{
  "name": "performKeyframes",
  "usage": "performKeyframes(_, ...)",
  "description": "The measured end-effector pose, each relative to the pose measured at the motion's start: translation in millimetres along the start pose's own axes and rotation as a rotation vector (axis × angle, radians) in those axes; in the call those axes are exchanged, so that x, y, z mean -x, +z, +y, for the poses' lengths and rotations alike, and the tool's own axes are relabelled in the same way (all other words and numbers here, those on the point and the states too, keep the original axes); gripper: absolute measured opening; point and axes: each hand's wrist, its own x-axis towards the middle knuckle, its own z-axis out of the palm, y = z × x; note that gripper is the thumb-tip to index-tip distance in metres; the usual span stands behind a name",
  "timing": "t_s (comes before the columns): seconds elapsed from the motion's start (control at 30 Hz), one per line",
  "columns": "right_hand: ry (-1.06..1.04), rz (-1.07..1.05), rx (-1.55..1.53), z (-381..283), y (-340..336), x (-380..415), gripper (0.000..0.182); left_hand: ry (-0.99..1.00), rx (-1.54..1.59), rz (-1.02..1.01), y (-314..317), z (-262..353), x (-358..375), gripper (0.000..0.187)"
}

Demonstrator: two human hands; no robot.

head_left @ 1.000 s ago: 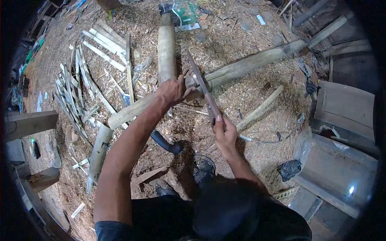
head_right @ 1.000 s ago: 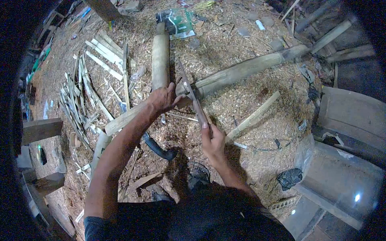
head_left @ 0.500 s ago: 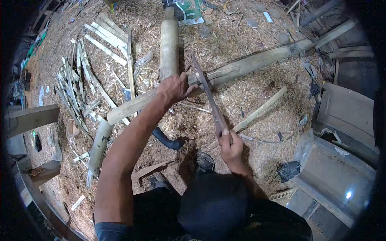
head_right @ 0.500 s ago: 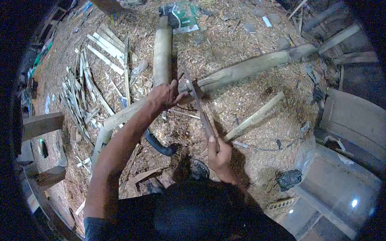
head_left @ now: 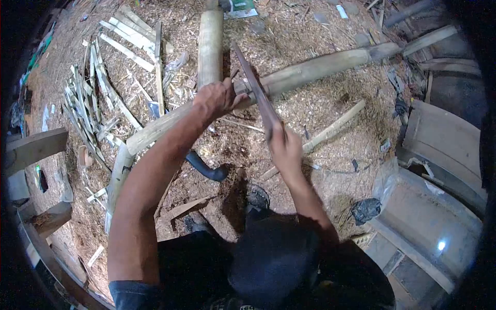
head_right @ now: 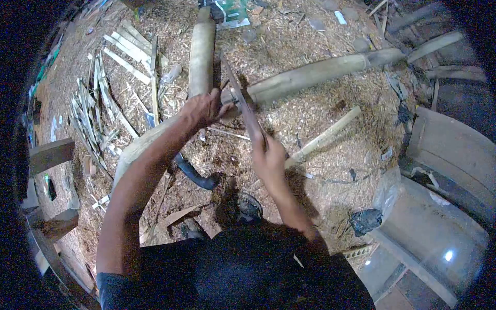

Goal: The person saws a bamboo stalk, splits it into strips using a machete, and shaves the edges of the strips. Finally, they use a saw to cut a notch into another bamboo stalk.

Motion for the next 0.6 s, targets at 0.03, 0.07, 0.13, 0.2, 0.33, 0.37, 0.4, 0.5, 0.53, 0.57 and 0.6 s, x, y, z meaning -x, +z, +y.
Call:
performKeyframes(0.03, 0.006, -0.014, 0.037, -2.5, 11.0, -13.4, 0.039, -0.039, 0.041, -0.029, -3.9, -1.8, -4.1, 0.068)
performKeyframes(0.07, 0.010, -0.035, 0.076, -5.1, 16.3, -18.3, 0.040, -0.040, 0.042, -0.030, 0.4, -2.6, -2.7, 0.068)
performKeyframes(0.13, -0.012, -0.045, 0.088, -15.8, -1.2, 16.2, 0.043, 0.081, -0.078, 0.019, 9.7, -2.0, -1.4, 0.068)
performKeyframes(0.2, 0.027, -0.022, 0.037, -20.9, -22.0, 54.7, 0.047, 0.010, -0.047, -0.002, -10.3, 5.4, 2.8, 0.068)
performKeyframes(0.33, -0.050, -0.027, 0.063, -2.0, -1.6, 11.5, 0.040, -0.021, -0.028, -0.045, 2.7, 2.3, -0.8, 0.068)
performKeyframes(0.37, -0.055, -0.028, 0.096, -7.7, 12.0, -14.5, 0.041, 0.029, -0.026, 0.008, 25.0, -7.8, -11.9, 0.064)
performKeyframes(0.4, -0.062, -0.029, 0.123, -14.0, 22.8, -29.4, 0.042, 0.076, -0.030, 0.061, 15.5, -6.1, -9.5, 0.061)
performKeyframes(0.5, -0.060, -0.040, 0.015, -0.9, 13.1, 7.8, 0.043, 0.023, 0.036, 0.096, 18.2, -7.5, -5.6, 0.063)
performKeyframes(0.53, -0.021, -0.034, -0.003, 2.3, -0.4, 38.4, 0.043, 0.033, 0.018, 0.122, 21.3, -9.0, -9.0, 0.063)
performKeyframes(0.57, 0.016, -0.030, -0.018, 5.2, -12.8, 58.4, 0.044, 0.017, 0.060, 0.056, 1.6, -5.4, -5.2, 0.065)
performKeyframes(0.6, 0.009, -0.037, -0.010, 2.5, -16.0, 54.0, 0.044, 0.010, 0.069, 0.063, -2.7, -1.1, -1.8, 0.065)
